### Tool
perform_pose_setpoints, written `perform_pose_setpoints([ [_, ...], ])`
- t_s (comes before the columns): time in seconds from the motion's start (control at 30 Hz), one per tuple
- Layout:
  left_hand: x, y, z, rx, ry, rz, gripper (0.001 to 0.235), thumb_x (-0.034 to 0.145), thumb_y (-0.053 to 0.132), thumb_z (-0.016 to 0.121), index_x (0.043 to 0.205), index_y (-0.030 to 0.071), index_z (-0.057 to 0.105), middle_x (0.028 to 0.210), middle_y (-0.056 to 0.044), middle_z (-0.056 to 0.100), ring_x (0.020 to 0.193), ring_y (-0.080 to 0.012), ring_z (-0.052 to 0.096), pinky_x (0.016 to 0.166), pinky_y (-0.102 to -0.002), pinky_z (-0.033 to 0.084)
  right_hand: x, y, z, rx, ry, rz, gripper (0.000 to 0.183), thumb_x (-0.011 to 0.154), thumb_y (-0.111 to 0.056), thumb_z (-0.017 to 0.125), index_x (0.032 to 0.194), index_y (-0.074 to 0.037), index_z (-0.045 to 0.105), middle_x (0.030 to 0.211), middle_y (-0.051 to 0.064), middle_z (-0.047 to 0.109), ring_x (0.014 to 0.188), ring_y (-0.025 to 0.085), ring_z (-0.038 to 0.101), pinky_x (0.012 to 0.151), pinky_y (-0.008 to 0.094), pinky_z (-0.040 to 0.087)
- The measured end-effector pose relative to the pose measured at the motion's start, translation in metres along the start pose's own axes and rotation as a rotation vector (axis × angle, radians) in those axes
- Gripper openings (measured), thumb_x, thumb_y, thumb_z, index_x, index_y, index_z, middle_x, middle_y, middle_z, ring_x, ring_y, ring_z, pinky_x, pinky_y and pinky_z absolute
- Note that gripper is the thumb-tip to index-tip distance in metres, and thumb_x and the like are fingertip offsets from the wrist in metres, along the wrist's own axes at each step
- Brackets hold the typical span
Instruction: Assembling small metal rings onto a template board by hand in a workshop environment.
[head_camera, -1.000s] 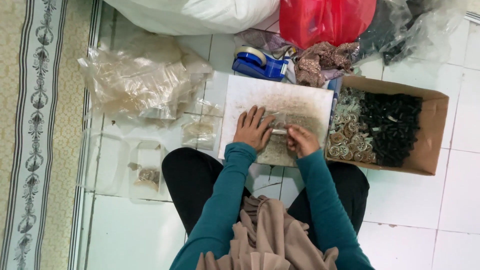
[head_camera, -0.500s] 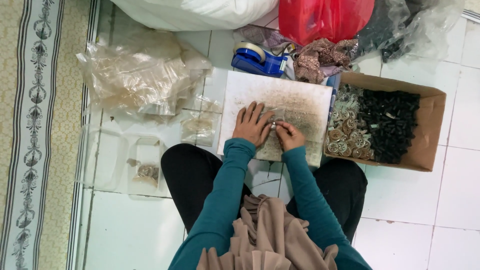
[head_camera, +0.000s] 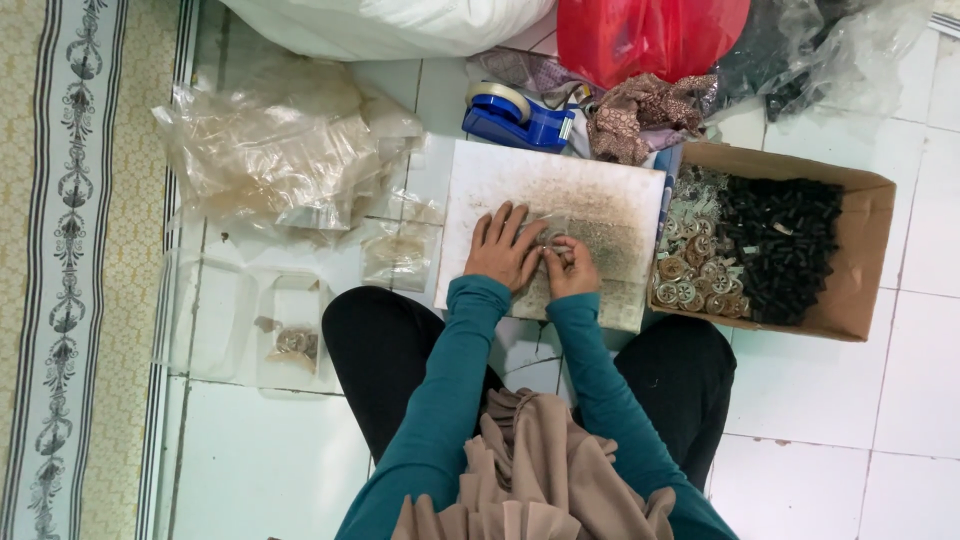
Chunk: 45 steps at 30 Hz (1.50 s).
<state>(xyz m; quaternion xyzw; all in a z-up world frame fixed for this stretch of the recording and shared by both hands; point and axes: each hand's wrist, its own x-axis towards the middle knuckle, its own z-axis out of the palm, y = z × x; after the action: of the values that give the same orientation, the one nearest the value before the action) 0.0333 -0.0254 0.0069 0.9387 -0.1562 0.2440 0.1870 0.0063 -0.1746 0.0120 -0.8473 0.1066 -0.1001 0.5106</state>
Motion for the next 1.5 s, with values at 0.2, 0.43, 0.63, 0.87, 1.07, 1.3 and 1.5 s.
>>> perform_pose_setpoints([
  [0.2,-0.002,-0.001,0.002,-0.011,-0.01,0.001,0.043,0.104,0.049,0.051,0.145,0.036,0.049,0.146,-0.006,0.05,0.142,-0.0313,0.046,0.118,-0.051,0.033,0.0,-0.006,-0.005,-0.021,-0.02,0.017,0.027,0.101,-0.013,0.077,0.124,-0.008,0.063,0.072,0.009,0.062,0.067,0.028,0.066,0.062,0.046,0.054],
  [0.43,-0.002,-0.002,0.003,-0.023,0.003,0.009,0.042,0.105,0.049,0.051,0.144,0.034,0.05,0.146,-0.006,0.05,0.141,-0.0316,0.046,0.117,-0.052,0.034,0.007,-0.024,-0.011,-0.151,-0.058,-0.222,0.023,0.101,-0.011,0.073,0.124,-0.016,0.074,0.084,0.012,0.073,0.07,0.032,0.068,0.061,0.047,0.058],
  [0.63,-0.003,-0.003,0.004,-0.013,0.021,0.03,0.049,0.102,0.054,0.053,0.147,0.035,0.048,0.145,-0.007,0.05,0.141,-0.0319,0.046,0.117,-0.052,0.034,0.006,-0.012,-0.012,-0.13,-0.076,-0.28,0.03,0.097,-0.01,0.075,0.127,-0.017,0.075,0.08,0.014,0.07,0.074,0.034,0.07,0.064,0.048,0.059],
  [0.87,-0.023,-0.012,0.03,-0.098,0.023,-0.019,0.048,0.101,0.047,0.06,0.146,0.031,0.051,0.124,-0.006,0.057,0.12,-0.0297,0.059,0.106,-0.05,0.048,0.004,-0.005,-0.014,-0.28,-0.179,-0.35,0.051,0.092,-0.008,0.078,0.14,-0.023,0.068,0.088,0.012,0.065,0.081,0.035,0.068,0.074,0.052,0.06],
  [1.07,-0.046,-0.019,0.015,-0.214,-0.061,-0.094,0.05,0.101,0.045,0.058,0.146,0.025,0.05,0.11,-0.008,0.059,0.104,-0.0321,0.063,0.092,-0.047,0.052,-0.004,-0.002,-0.016,-0.348,-0.256,-0.417,0.045,0.102,-0.013,0.066,0.142,-0.035,0.066,0.101,0.006,0.063,0.086,0.035,0.066,0.075,0.052,0.062],
  [1.3,-0.067,-0.032,-0.006,-0.563,-0.25,-0.33,0.044,0.106,0.038,0.053,0.148,0.027,0.048,0.11,-0.009,0.07,0.105,-0.0361,0.069,0.094,-0.048,0.057,-0.005,0.021,0.001,-0.449,-0.25,-0.694,0.038,0.107,-0.02,0.063,0.142,-0.035,0.066,0.113,0.007,0.049,0.095,0.036,0.062,0.068,0.047,0.058],
  [1.5,-0.09,-0.072,0.007,-0.997,-0.326,-0.958,0.03,0.095,0.048,0.074,0.123,0.037,0.073,0.097,-0.002,0.075,0.092,-0.027,0.073,0.078,-0.037,0.067,-0.022,-0.057,0.008,-0.541,-0.254,-0.935,0.031,0.106,-0.039,0.064,0.135,-0.05,0.068,0.143,0.005,0.046,0.119,0.037,0.049,0.094,0.051,0.049],
])
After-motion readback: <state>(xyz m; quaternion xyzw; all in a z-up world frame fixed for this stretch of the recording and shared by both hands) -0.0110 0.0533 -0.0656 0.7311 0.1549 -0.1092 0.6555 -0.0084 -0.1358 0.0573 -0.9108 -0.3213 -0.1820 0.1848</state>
